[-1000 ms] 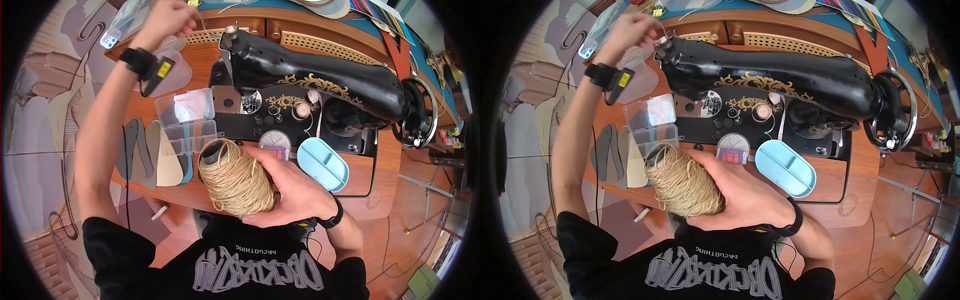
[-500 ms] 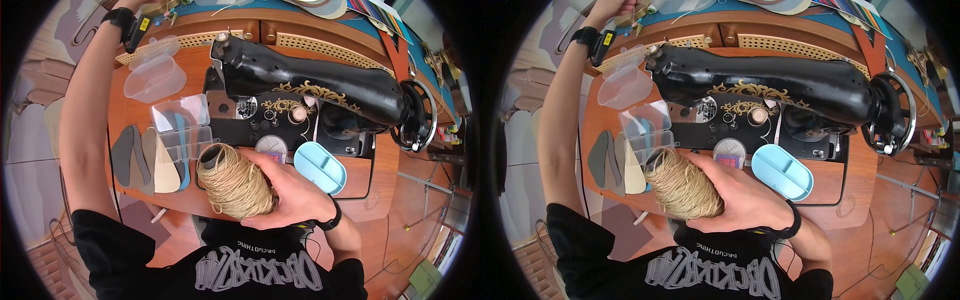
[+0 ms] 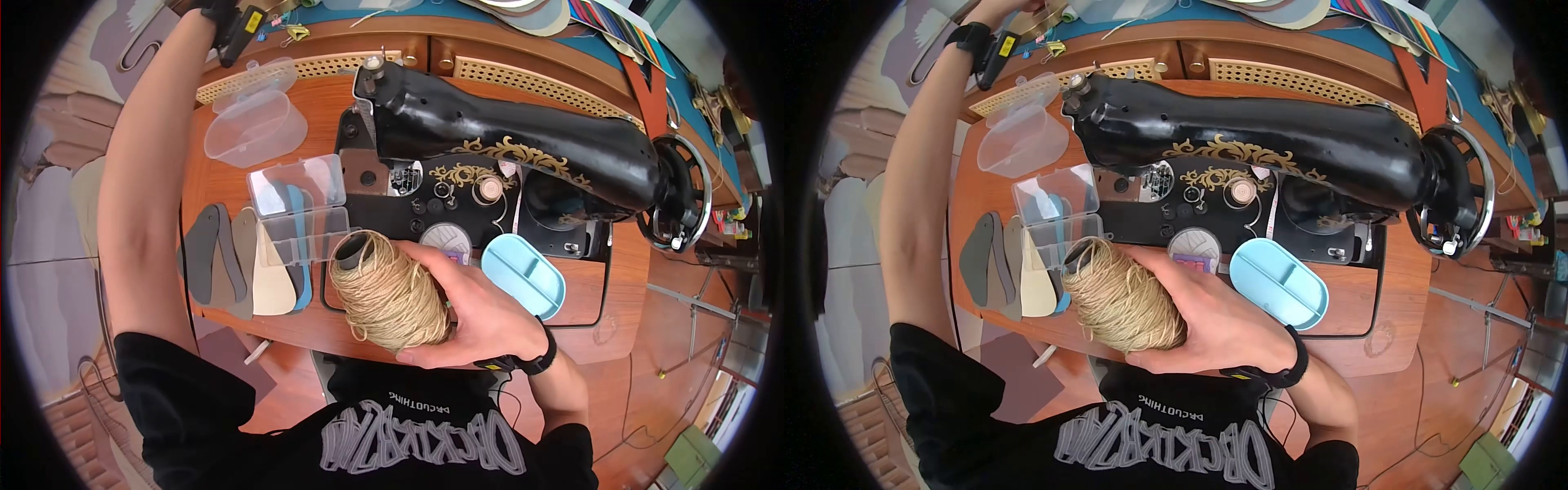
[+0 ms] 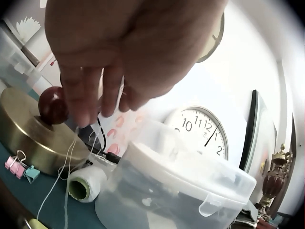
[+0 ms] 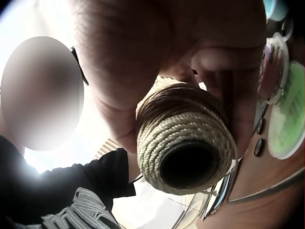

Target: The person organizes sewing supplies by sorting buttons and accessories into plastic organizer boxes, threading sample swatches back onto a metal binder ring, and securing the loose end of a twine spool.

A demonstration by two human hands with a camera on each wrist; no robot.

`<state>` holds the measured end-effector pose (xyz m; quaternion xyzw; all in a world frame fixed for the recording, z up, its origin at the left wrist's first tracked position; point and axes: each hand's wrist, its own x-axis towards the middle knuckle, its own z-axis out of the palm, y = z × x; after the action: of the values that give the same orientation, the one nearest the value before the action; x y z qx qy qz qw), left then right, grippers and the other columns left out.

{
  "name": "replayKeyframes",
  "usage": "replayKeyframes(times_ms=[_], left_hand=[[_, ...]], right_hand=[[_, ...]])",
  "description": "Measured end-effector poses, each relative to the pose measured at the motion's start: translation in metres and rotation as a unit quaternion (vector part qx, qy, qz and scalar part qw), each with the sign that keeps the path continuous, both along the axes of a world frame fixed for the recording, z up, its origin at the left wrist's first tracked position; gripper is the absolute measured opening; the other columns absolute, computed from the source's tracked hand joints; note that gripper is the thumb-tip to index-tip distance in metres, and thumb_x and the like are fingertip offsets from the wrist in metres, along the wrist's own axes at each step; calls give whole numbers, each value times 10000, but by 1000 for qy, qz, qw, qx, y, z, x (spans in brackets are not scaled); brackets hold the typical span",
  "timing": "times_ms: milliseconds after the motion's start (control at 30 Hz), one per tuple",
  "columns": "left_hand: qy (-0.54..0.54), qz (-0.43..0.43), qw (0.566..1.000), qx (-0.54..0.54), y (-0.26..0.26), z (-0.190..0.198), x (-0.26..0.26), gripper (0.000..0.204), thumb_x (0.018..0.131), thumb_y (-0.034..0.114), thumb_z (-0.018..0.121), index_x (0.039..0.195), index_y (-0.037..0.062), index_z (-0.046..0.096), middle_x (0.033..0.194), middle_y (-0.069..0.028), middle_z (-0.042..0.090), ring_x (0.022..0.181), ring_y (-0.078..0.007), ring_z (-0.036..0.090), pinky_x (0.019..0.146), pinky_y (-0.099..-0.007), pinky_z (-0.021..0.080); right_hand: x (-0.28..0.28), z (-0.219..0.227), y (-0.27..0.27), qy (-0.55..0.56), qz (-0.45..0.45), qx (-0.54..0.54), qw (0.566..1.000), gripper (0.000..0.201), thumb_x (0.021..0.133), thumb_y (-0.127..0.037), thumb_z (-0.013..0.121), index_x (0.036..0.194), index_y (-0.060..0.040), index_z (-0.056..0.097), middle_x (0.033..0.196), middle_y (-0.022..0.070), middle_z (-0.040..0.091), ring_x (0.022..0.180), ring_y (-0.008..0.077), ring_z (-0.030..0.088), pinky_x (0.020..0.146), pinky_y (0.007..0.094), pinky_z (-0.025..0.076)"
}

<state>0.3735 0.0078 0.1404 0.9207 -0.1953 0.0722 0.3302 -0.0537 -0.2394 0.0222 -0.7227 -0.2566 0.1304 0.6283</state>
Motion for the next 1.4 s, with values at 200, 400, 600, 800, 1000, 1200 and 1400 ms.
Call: replayKeyframes(times_ms=[200, 400, 600, 800, 1000, 1200, 1400], left_hand=[[-119, 108, 918, 363, 5, 27, -40, 525, 888, 535, 670, 848, 23, 781, 756, -111, 728, 673, -205, 688, 660, -350, 560], [-5, -48, 930, 363, -10, 23, -127, 420, 822, 448, 773, 892, 34, 761, 783, -94, 717, 730, -232, 685, 670, -361, 533], [-68, -96, 971, 206, -9, -13, -122, 312, 803, 276, 823, 935, 16, 714, 817, -102, 713, 783, -211, 695, 717, -353, 544], [-82, -35, 985, 148, 9, -5, -187, 317, 931, 243, 746, 1148, 18, 689, 884, -53, 709, 845, -104, 675, 745, -257, 538], [175, -98, 974, -103, 9, -28, -330, 473, 926, 299, 790, 1269, 7, 644, 945, -52, 713, 844, -98, 673, 721, -237, 499], [315, -143, 887, -306, -15, -76, -394, 880, 873, 153, 830, 1561, -20, 308, 1218, -170, 661, 1099, -241, 688, 913, -354, 565], [349, -79, 805, -473, -34, -109, -413, 826, 954, 135, 720, 1599, -13, 225, 1437, -148, 536, 1348, -250, 537, 1135, -387, 428]], right_hand=[[-3, 1, 1, -1, 3, -9, 1000, 1057, 706, -279, 939, 1536, -8, 343, 1394, 214, 604, 1247, 374, 645, 1050, 422, 511], [-5, 1, 4, 26, 28, -13, 999, 1047, 711, -279, 936, 1536, -17, 347, 1398, 213, 602, 1249, 377, 643, 1054, 424, 509], [-5, -2, 5, -7, 4, -20, 1000, 1055, 706, -285, 937, 1536, -11, 346, 1368, 209, 624, 1204, 361, 670, 1032, 414, 523], [-3, 0, 3, 25, -37, 9, 999, 1051, 707, -244, 944, 1537, -1, 348, 1399, 168, 597, 1274, 276, 621, 1073, 383, 479], [-5, -13, 10, 46, -108, 116, 986, 1059, 732, -267, 961, 1528, 3, 317, 1390, 194, 590, 1254, 277, 633, 1055, 407, 513], [-4, -19, 11, -15, -155, 74, 985, 1091, 726, -304, 965, 1540, 3, 306, 1391, 196, 582, 1243, 296, 640, 1030, 406, 527], [-7, -12, 5, -18, -139, 44, 989, 1116, 720, -294, 959, 1591, -40, 310, 1390, 166, 546, 1114, 253, 650, 896, 348, 556]])
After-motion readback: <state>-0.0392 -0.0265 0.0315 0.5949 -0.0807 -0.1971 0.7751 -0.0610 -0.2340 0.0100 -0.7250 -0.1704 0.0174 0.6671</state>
